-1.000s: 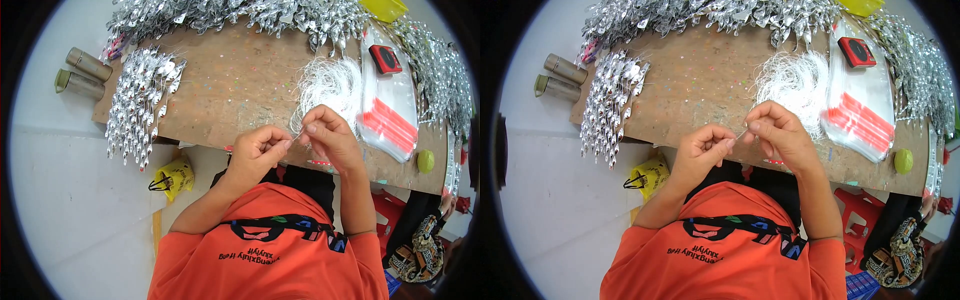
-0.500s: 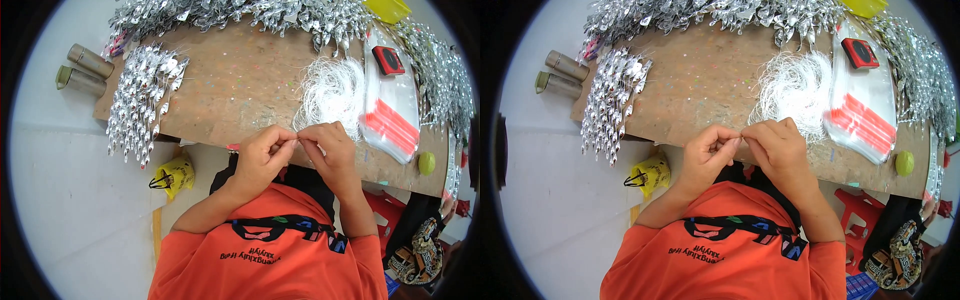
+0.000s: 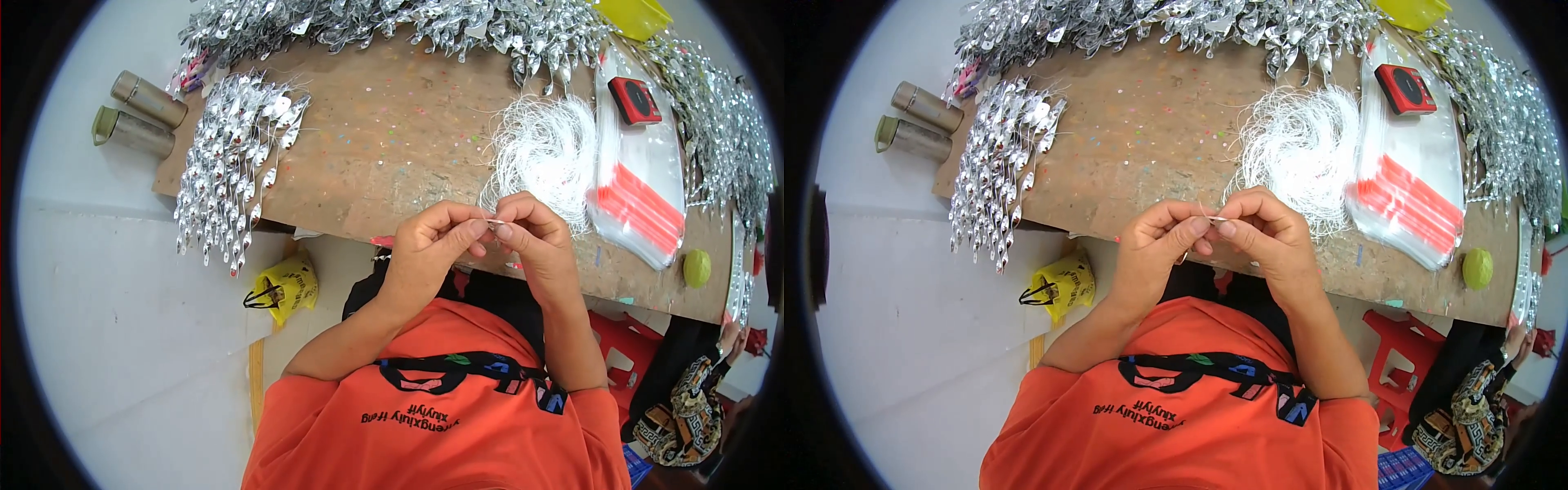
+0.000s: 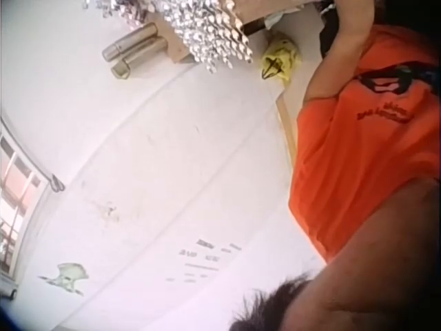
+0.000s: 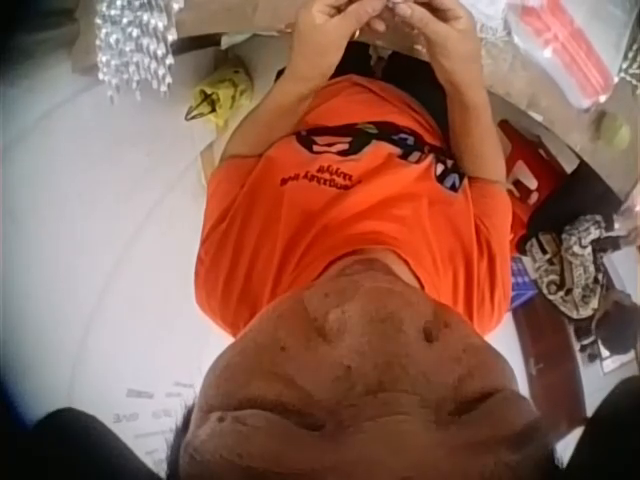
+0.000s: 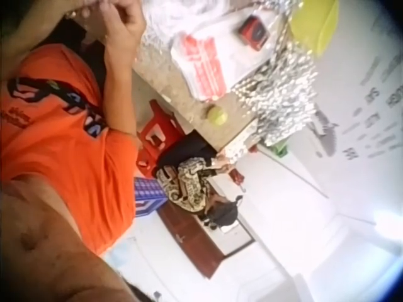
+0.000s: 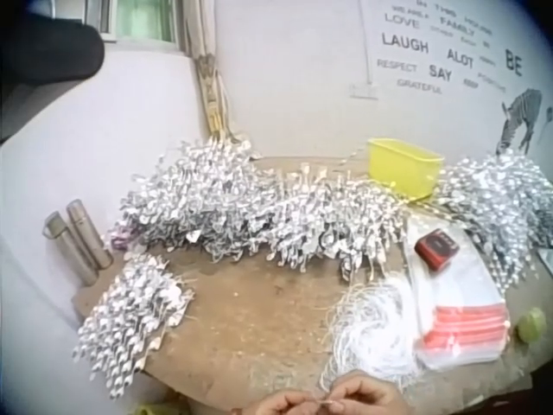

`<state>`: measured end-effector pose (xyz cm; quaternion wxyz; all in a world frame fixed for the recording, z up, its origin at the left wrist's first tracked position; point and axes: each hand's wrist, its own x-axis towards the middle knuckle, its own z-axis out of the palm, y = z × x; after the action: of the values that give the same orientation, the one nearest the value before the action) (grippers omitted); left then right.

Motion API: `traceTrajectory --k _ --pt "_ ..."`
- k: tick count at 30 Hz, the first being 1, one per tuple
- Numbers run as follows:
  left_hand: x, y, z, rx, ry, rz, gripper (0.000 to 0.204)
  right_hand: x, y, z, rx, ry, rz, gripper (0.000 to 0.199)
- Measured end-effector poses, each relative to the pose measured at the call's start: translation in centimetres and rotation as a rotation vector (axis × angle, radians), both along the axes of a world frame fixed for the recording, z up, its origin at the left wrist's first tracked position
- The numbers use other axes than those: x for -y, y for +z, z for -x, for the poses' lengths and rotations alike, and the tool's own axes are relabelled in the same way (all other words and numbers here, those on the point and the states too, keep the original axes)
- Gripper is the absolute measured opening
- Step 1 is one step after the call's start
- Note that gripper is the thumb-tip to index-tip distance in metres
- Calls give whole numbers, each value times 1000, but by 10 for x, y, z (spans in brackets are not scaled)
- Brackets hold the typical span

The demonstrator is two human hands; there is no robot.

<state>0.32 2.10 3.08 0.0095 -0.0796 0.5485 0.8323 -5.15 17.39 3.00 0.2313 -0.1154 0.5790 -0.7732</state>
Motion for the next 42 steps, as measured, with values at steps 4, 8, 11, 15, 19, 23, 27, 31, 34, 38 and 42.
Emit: traceTrajectory --k 4,8,11,15,19,23,27,31,34,38,42 --pt "0 -1 2 2 -7 45 15 -2 0 1 -71 18 -42 6" --pt "1 -3 2 20 4 72 12 -4 1 2 -137 31 -88 7" --pt "-2 -8 3 -69 45 168 8 -6 10 5 -231 6 -199 11" --pt "-2 -3 3 -298 109 691 5 1 20 7 -830 -68 -504 13" --pt "-7 -6 3 -186 143 468 6 1 21 3 -1024 -145 -629 10" --pt "2 3 5 165 -74 -123 12 0 14 3 -967 -206 -515 9" --pt "6 0 8 178 -173 -387 12 -4 12 5 -1120 -196 -478 12" --pt "6 -3 7 154 -145 -362 9 -6 4 3 -817 -154 -281 15" --pt "6 3 6 160 -142 -347 9 -6 -2 3 -696 -178 -392 13" --pt "6 2 5 158 -135 -327 9 -6 3 -2 -835 -160 -453 13" --pt "2 0 4 146 -96 -270 9 -4 7 1 -1046 -159 -466 16"
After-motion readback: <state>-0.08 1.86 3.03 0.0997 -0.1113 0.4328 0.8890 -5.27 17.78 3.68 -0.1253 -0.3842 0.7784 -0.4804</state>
